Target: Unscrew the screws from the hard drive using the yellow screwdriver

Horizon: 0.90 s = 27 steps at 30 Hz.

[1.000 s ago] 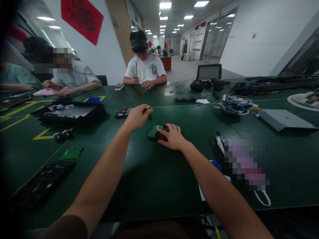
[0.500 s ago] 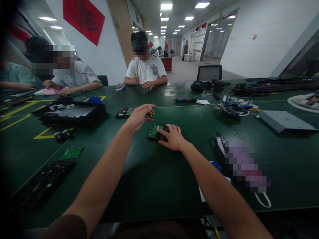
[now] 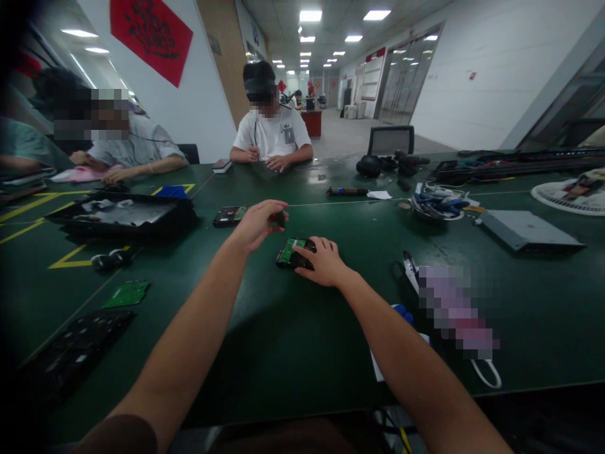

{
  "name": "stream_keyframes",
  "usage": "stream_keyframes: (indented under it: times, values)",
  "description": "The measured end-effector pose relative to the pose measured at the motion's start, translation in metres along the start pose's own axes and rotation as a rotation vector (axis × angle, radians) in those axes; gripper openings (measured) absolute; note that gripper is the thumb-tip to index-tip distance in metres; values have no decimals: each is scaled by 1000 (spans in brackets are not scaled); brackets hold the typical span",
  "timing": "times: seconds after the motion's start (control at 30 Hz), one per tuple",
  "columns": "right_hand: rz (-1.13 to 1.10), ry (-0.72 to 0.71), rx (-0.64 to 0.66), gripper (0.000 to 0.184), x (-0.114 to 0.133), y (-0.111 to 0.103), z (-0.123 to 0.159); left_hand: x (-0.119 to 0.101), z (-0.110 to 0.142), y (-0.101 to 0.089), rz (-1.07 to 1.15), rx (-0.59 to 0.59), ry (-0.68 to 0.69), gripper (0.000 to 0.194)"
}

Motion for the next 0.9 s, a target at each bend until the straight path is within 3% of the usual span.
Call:
stream_keyframes:
  times: [0.13,0.37,0.57,0.73,0.9]
  values:
    - [14,6,7,75,0,0,0,6,0,5,158,0,-34,18]
    - [12,10,10,75,1,0,0,4,-2,-1,-97,-98,30,20]
    - [6,8,2,74,1,0,1,7,-3,0,124,-130,-35,18]
    - [-8,2,17,74,0,0,0,7,-5,-4,7,-111,20,21]
    - [-7,15,29,75,1,-1,0,9,-3,-1,113,-85,-48,20]
Point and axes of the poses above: each hand's wrist, its own z-axis away from the middle knuckle, its own y-axis out of the palm, x = y × z, the point moved 3 cm from there along -z, towards the middle knuckle, and after that the axes turned 10 degrees about y, right-handed, at the moved point
